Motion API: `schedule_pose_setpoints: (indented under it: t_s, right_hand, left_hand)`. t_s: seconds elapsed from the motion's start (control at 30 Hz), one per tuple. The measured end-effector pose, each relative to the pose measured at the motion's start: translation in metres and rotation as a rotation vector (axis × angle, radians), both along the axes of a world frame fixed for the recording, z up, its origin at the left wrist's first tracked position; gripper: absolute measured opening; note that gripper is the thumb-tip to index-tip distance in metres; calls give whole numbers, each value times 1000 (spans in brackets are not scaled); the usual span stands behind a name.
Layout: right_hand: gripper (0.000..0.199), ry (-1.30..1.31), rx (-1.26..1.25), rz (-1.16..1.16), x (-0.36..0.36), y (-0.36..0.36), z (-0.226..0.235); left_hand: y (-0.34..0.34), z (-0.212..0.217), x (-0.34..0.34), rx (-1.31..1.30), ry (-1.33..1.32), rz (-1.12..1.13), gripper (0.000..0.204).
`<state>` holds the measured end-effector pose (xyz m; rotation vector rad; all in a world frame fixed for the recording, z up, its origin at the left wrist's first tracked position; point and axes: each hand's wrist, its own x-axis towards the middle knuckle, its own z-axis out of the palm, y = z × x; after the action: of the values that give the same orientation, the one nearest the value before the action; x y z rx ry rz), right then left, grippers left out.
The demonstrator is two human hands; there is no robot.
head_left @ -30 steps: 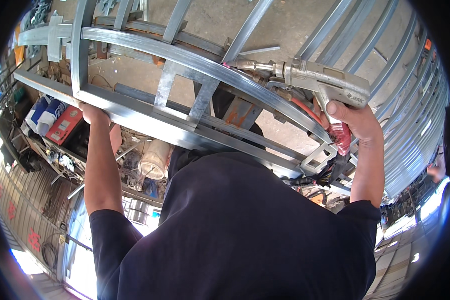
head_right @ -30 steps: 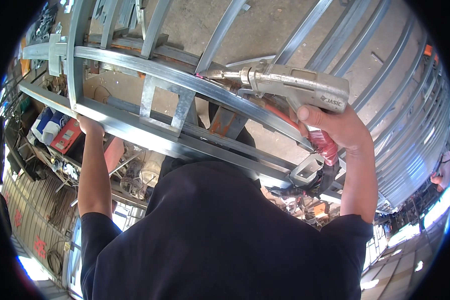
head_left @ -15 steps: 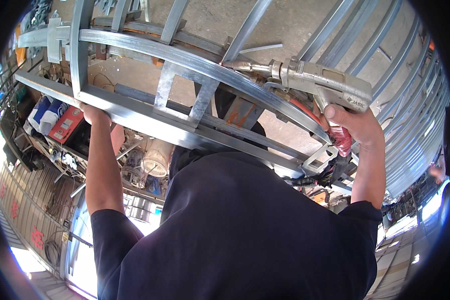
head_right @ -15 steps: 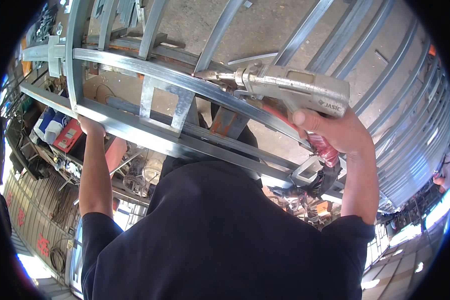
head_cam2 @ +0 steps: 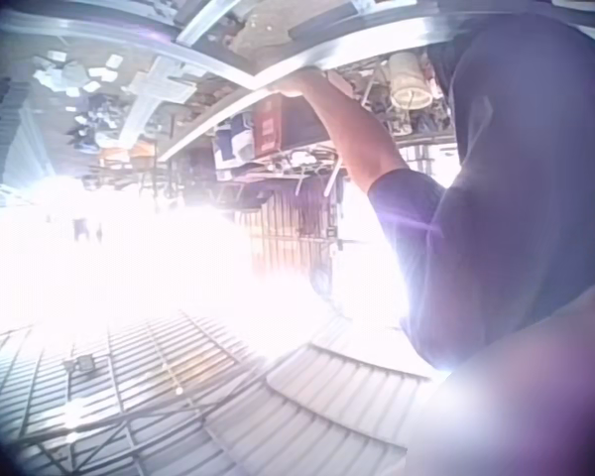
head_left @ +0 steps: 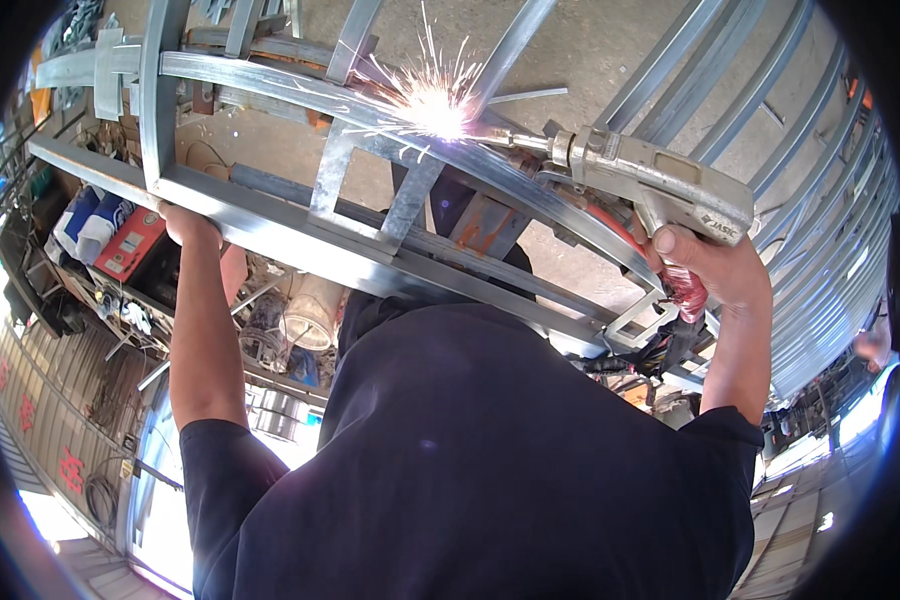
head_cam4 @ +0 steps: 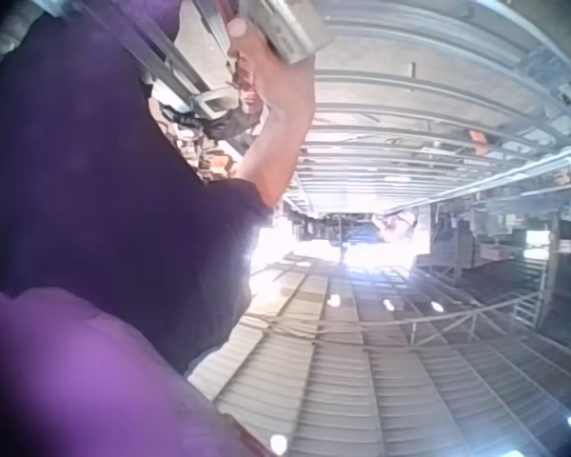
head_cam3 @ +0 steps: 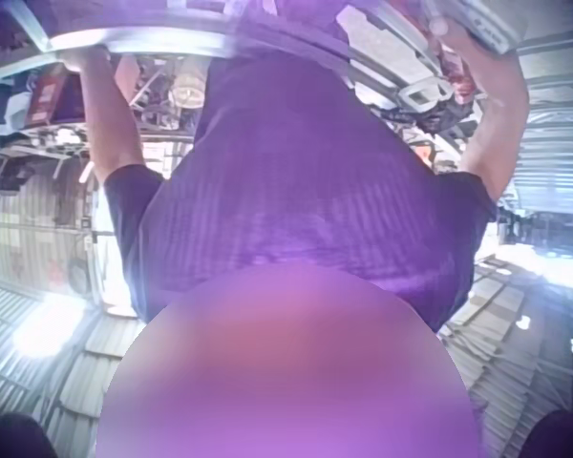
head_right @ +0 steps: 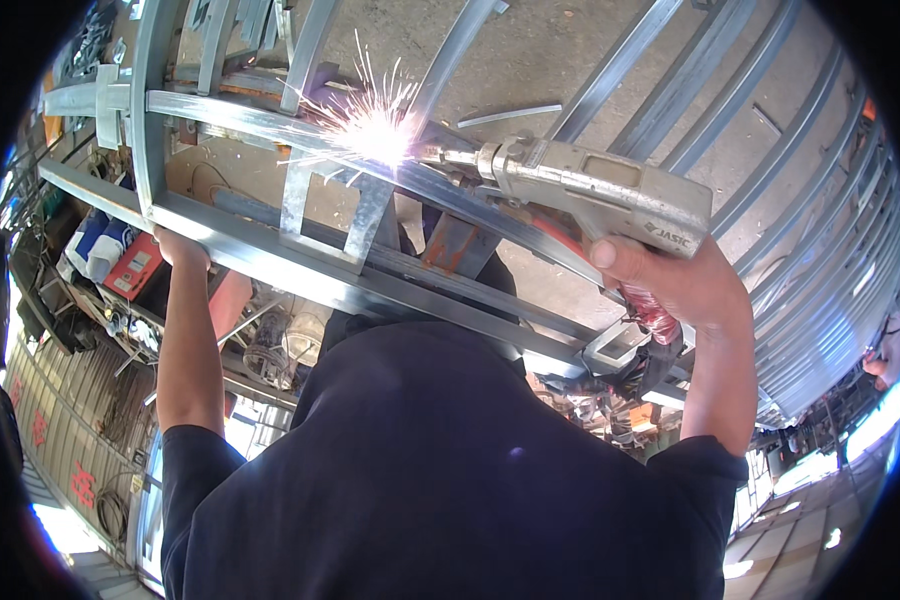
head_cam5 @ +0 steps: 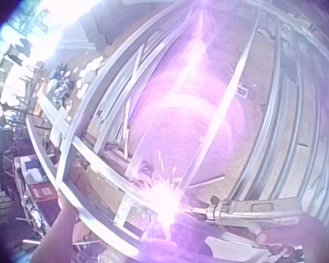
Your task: The person welds a metal frame structure using a handheld welding torch. They move along the frame, applying welds at multiple joints while holding the frame steady with the other hand. The work takes place in a workshop with tools and metal pieces visible in the background.
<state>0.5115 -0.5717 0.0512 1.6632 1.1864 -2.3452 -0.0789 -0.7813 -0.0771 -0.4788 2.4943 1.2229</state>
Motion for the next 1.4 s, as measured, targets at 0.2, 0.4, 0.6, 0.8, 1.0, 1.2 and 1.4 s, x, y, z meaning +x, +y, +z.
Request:
schedule_pose_setpoints:
  t_s: [0.2,0.4,0.6,0.8,1.0,1.2,1.4]
  right_hand:
    - [68,-36,3,-29,-1,-2,1]
    - [69,-37,13,-47,1,-4,2]
    - [71,-37,2,-45,3,-4,0]
    - [78,-25,3,-50,0,-2,3]
    - [79,-39,13,-48,3,-4,3]
    - [75,72,27,-101,11,-8,1]
    - [72,-2,3,-108,8,-7,8]
  left_hand:
    - [10,8,10,-15,-37,-28,67]
    - [4,4,3,1,-42,-32,67]
    - [10,9,11,-30,-35,-11,67]
    - [9,8,8,-55,-24,-26,68]
    - [11,9,12,-30,-16,-38,68]
    - [12,12,16,-19,-36,-47,69]
    - [9,9,12,17,-40,-69,68]
